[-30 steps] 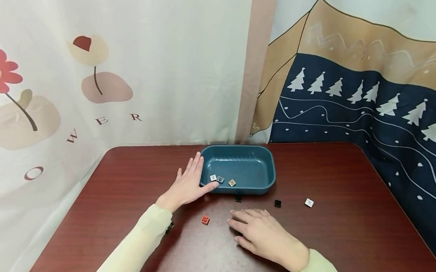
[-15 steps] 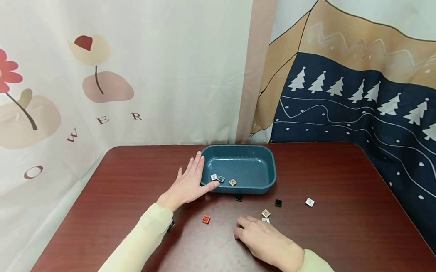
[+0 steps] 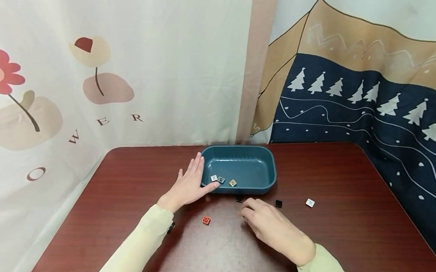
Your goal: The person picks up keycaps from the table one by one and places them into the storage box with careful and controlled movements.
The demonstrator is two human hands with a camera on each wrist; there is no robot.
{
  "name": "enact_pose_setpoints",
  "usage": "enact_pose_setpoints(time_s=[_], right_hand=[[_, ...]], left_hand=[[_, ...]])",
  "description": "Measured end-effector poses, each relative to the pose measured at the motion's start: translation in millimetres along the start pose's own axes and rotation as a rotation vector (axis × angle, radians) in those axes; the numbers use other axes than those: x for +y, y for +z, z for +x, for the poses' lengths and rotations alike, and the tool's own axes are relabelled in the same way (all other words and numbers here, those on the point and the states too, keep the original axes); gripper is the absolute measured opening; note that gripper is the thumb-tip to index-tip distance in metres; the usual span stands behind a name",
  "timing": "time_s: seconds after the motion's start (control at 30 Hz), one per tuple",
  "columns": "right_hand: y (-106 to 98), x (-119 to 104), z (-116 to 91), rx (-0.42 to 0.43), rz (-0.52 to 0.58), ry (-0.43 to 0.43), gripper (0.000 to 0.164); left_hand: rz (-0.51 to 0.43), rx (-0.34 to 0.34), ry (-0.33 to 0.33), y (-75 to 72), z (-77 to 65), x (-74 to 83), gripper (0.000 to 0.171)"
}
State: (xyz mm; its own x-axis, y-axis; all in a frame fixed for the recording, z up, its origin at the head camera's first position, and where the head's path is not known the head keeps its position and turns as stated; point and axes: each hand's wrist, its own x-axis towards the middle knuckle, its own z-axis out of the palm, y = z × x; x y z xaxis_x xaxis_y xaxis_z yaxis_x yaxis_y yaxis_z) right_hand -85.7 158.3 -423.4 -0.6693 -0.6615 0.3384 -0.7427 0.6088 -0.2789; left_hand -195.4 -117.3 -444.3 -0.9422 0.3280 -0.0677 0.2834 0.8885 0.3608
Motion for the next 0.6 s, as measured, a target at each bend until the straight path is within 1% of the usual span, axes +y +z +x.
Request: enact_pose_setpoints(time_s=[0.17, 0.23, 0.3, 0.47, 0.6], right_hand=[[-8.0, 8.1, 11.1, 0.149, -0.008, 0.011, 0.035], [-10.0, 12.8, 15.6, 0.21, -0.025, 0.035, 0.035], [-10.9, 18.1, 18.9, 0.25, -0.034, 0.076, 0.035], [-9.8, 32.8, 26.4, 0.289, -0.017, 0.181, 0.032], [-8.2, 42.4, 34.6, 0.285, 0.008, 0.225, 0.027]], left_hand=[[-0.005, 0.0, -0.003, -2.8, 0.0, -0.7, 0.112], [0.002, -0.001, -0.008, -3.3, -0.3, -1.2, 0.112], [0.006, -0.009, -0.01, -3.3, -0.4, -1.5, 0.113], [0.002, -0.023, 0.003, -2.4, 0.4, -1.2, 0.113], [0.001, -0.017, 0.004, -0.7, 1.4, -1.1, 0.114]])
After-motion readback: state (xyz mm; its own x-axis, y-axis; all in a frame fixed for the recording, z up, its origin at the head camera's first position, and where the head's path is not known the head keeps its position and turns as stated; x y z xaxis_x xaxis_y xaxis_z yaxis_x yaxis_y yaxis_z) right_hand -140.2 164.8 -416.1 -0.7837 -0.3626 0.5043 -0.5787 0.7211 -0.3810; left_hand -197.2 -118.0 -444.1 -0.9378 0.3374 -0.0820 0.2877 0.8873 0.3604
